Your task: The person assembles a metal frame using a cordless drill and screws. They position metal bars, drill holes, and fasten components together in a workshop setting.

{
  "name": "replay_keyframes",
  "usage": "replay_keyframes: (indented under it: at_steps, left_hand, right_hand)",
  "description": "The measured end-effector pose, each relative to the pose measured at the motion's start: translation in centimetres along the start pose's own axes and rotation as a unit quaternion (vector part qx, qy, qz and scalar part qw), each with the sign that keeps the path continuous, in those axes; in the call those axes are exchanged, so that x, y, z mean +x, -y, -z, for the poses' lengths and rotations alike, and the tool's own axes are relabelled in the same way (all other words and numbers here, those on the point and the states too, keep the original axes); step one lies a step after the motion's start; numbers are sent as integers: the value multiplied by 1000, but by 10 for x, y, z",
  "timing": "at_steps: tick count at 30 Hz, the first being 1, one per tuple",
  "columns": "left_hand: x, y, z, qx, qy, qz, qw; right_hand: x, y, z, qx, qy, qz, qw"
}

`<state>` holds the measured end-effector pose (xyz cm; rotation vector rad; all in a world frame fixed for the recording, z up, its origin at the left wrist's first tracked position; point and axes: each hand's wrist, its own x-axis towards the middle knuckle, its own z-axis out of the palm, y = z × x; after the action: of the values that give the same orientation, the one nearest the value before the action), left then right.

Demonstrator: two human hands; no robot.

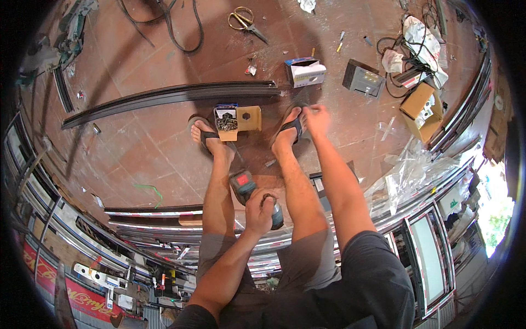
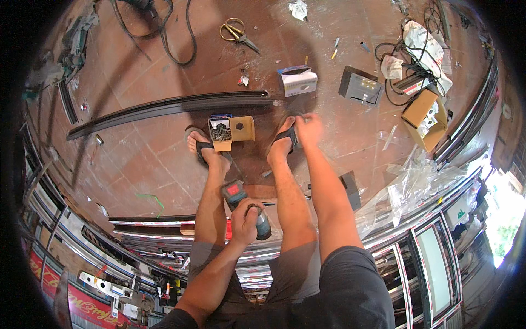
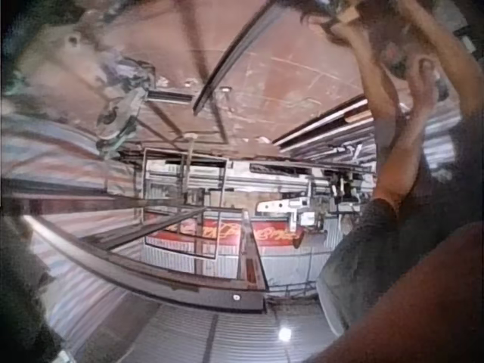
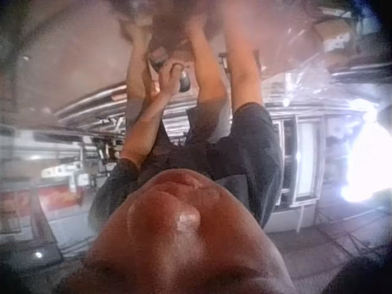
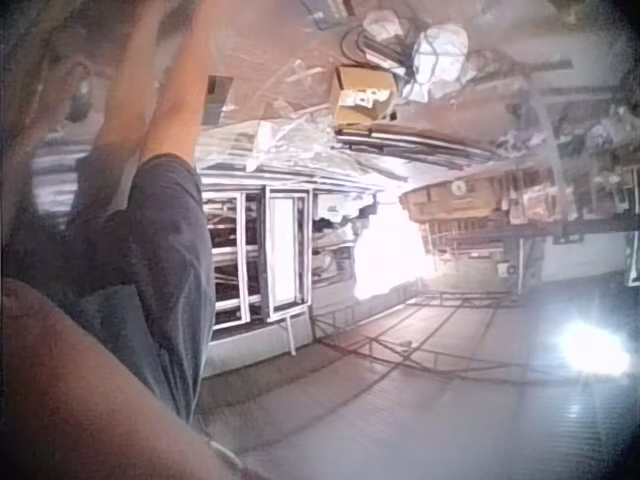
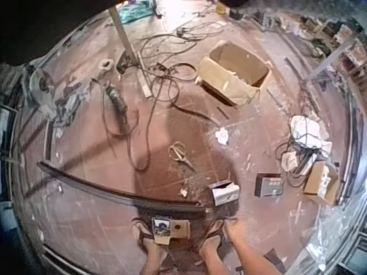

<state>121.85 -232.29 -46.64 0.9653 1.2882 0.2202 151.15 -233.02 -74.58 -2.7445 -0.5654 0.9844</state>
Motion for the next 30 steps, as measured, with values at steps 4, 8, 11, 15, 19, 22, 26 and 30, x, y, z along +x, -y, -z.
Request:
replay_keyframes:
  at_steps: [4,8,11,15,19,22,26,30]
  left_hand:
    - [-4,12,-1,-20,-38,2,999]
    - [-1,10,2,-15,-10,-4,1000]
    - [-5,12,8,-6,-7,-6,1000]
    - [-4,12,9,-14,-23,17,999]
    - [-8,17,4,-28,-25,18,999]
    - [-9,18,4,-45,-24,29,998]
    - [-8,16,2,-63,-39,31,997]
    - [-7,17,4,-56,-34,23,998]
  right_hand:
    - [-37,88,-41,-72,70,193,976]
    - [-12,122,-84,-278,-20,342,897]
    - [9,137,-92,-363,-5,407,838]
    - [34,164,-78,-366,36,481,796]
    - [69,226,-44,-353,-23,522,776]
    - [97,274,-25,-354,-67,504,785]
    - [103,297,-32,-377,-65,450,807]
    - [90,265,-57,-377,-15,411,830]
